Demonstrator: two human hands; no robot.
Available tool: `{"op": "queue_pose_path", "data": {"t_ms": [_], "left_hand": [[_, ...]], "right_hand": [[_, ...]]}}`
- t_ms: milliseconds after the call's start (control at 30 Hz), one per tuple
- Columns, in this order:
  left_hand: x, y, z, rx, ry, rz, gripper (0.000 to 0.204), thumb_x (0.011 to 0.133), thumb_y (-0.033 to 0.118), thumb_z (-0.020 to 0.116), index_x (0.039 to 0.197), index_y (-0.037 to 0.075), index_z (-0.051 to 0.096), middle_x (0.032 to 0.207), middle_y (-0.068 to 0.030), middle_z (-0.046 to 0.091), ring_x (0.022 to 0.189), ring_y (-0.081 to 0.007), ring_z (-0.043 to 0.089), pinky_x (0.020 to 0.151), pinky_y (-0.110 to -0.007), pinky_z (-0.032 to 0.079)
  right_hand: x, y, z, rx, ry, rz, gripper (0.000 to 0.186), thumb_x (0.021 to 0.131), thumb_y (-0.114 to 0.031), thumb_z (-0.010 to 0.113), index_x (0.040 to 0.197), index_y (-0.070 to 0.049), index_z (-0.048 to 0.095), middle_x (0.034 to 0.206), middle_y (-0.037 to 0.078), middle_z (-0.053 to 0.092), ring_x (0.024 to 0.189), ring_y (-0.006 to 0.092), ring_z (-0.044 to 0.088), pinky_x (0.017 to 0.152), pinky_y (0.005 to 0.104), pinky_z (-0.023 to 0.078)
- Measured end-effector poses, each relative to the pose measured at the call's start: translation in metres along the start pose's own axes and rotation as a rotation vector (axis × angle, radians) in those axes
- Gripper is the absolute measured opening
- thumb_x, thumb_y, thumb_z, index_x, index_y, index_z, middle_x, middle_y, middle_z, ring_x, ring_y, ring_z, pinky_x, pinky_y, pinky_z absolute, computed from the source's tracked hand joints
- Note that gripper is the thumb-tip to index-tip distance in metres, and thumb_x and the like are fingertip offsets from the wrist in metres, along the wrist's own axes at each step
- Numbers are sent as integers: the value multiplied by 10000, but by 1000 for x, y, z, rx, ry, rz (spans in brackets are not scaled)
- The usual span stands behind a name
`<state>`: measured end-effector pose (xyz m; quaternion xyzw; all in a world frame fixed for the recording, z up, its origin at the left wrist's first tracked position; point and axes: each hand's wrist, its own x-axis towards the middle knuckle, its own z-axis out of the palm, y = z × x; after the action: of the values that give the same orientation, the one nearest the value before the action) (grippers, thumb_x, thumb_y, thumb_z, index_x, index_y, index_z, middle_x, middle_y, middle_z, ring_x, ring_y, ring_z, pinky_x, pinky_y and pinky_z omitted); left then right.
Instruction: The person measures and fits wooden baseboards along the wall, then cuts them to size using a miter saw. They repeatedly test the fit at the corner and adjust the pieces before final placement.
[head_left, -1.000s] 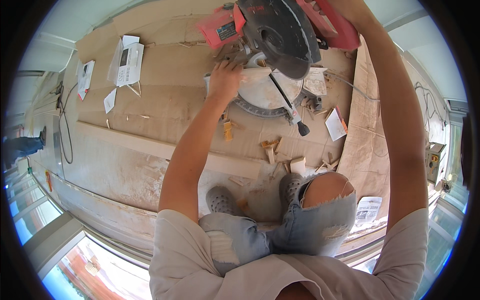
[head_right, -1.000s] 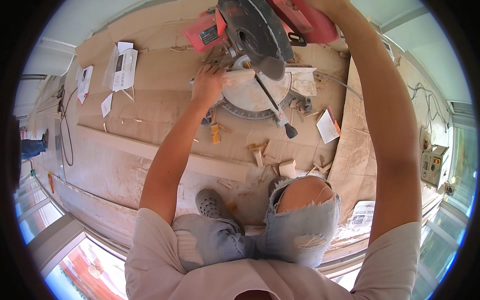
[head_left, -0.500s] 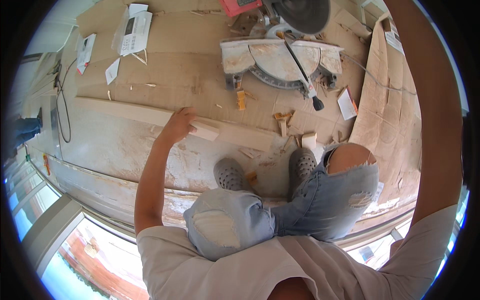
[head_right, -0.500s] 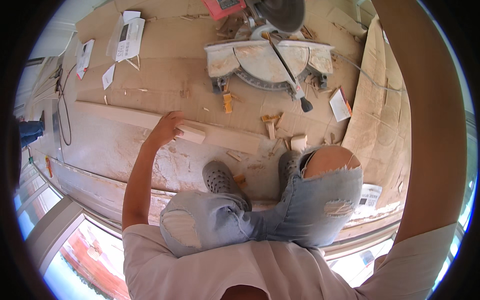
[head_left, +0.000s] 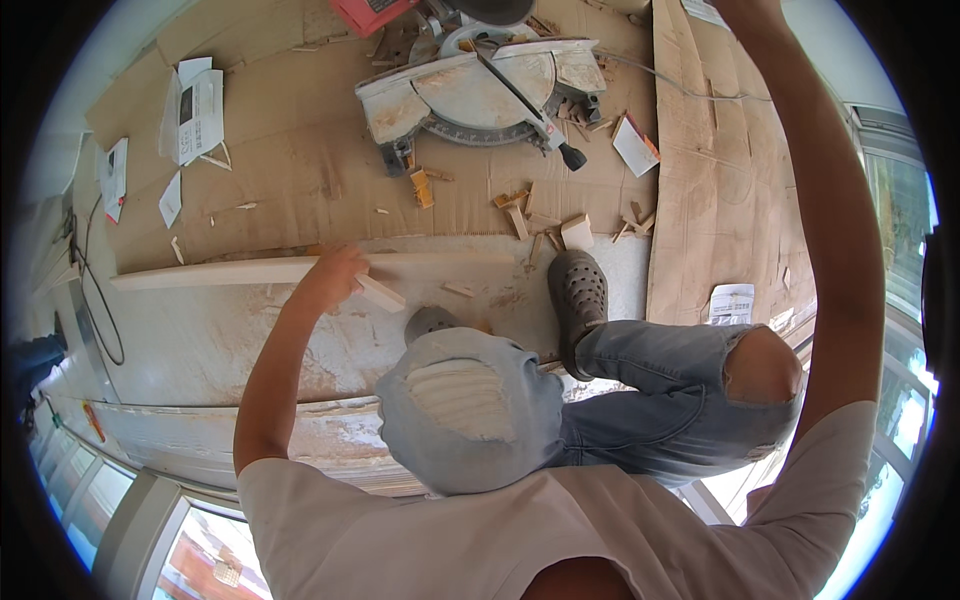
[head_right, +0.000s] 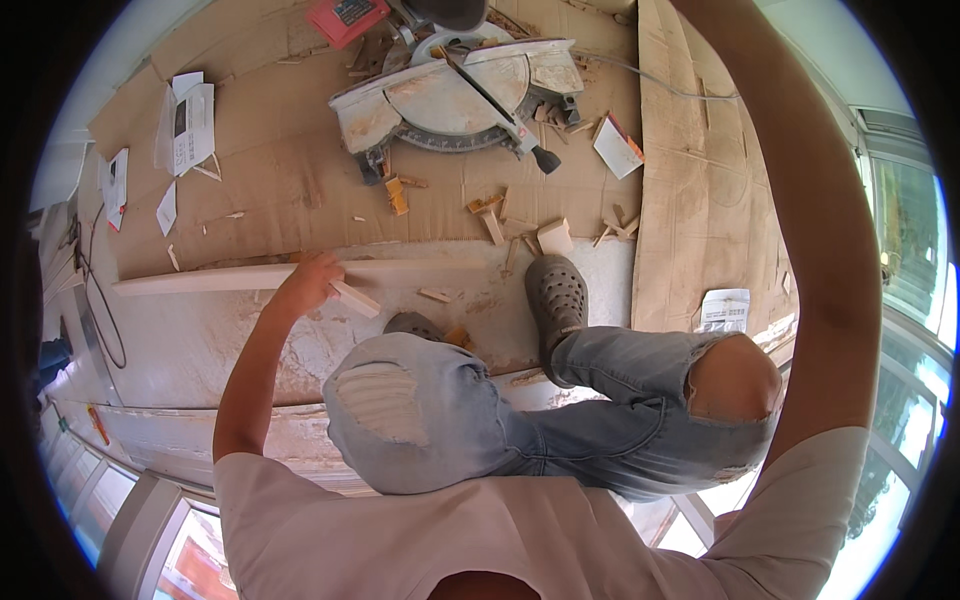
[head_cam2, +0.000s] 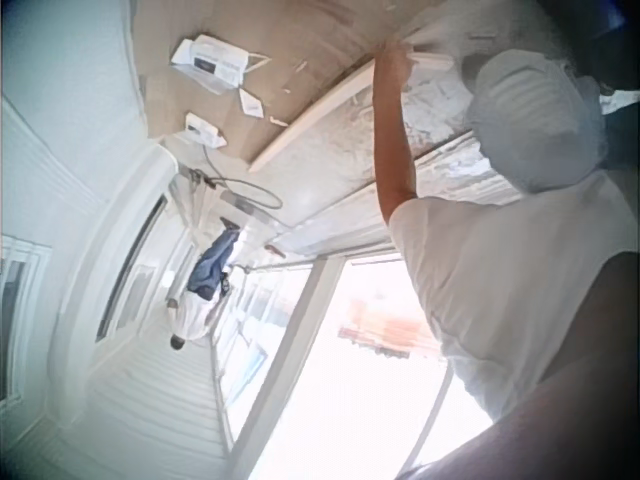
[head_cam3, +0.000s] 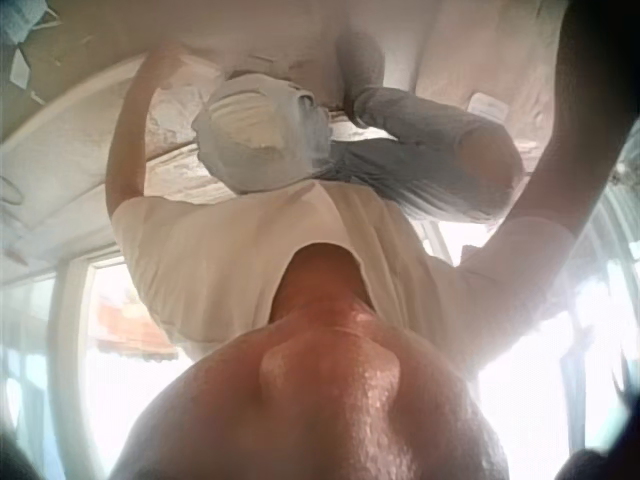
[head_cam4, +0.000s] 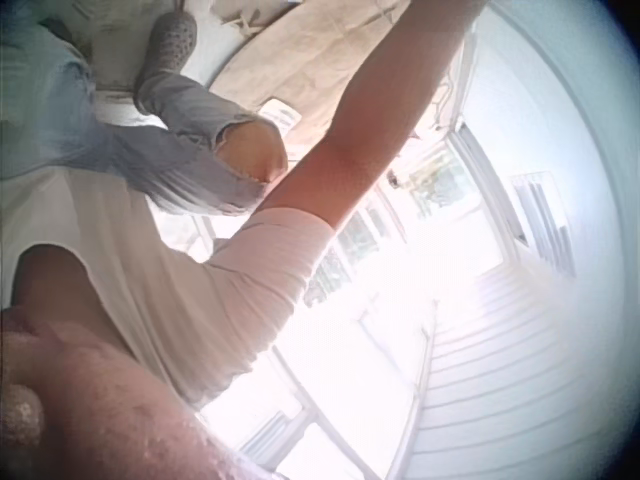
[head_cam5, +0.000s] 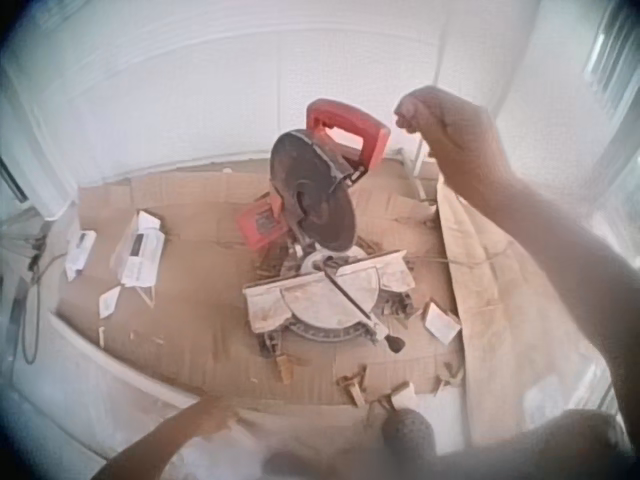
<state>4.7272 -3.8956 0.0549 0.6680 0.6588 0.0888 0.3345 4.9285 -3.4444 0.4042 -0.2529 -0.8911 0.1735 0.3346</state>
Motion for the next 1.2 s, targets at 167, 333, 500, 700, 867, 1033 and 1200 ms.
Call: {"op": "queue_pose_path", "data": {"t_ms": [167,333,500,700,867,1033,1200], "left_hand": [[55,90,-9,-84,184,253,272,647,124,803,865,96,643,1008,-79,575,1037,-315,559,930,-428,427],[141,199,-9,-102,358,452,272,680,181,783,904,97,655,1026,-102,576,1032,-308,588,943,-428,454],[154,209,-3,-70,334,434,260,727,192,769,944,93,664,1063,-121,584,1089,-317,590,955,-443,471],[71,111,-26,20,316,129,257,724,138,761,965,102,682,1053,-105,589,1047,-307,586,930,-437,468],[92,151,-14,32,362,115,276,698,152,783,926,80,646,1039,-108,569,1060,-313,563,945,-436,451],[169,233,-17,-153,442,218,287,690,128,802,890,58,609,1156,-130,590,1132,-339,559,963,-465,448],[130,253,-57,-363,428,-167,241,769,51,762,965,32,623,1143,-115,626,1094,-320,592,953,-415,470]], "right_hand": [[-161,6,-47,-176,-629,-169,183,909,-151,700,1061,-49,699,941,99,708,804,272,685,713,374,567],[-256,34,-26,-377,-1030,-194,497,813,-287,787,1222,-62,614,1092,87,683,998,276,663,813,394,561],[-275,88,-28,-469,-1373,-84,398,827,-212,750,1155,-43,599,965,103,678,971,293,671,788,427,546],[-270,213,-113,-737,-1347,166,251,819,-158,699,1055,-98,638,870,131,704,883,326,692,786,449,533],[-243,210,-64,-426,-1457,-71,268,757,-335,772,904,-128,685,811,95,699,813,315,696,730,447,535],[-219,187,30,19,-1368,-398,299,857,-361,715,859,-77,620,768,116,658,749,354,668,672,460,522],[-195,308,-1,0,-1218,-544,270,867,-293,716,788,-67,592,733,122,622,694,357,644,607,462,512]]}}
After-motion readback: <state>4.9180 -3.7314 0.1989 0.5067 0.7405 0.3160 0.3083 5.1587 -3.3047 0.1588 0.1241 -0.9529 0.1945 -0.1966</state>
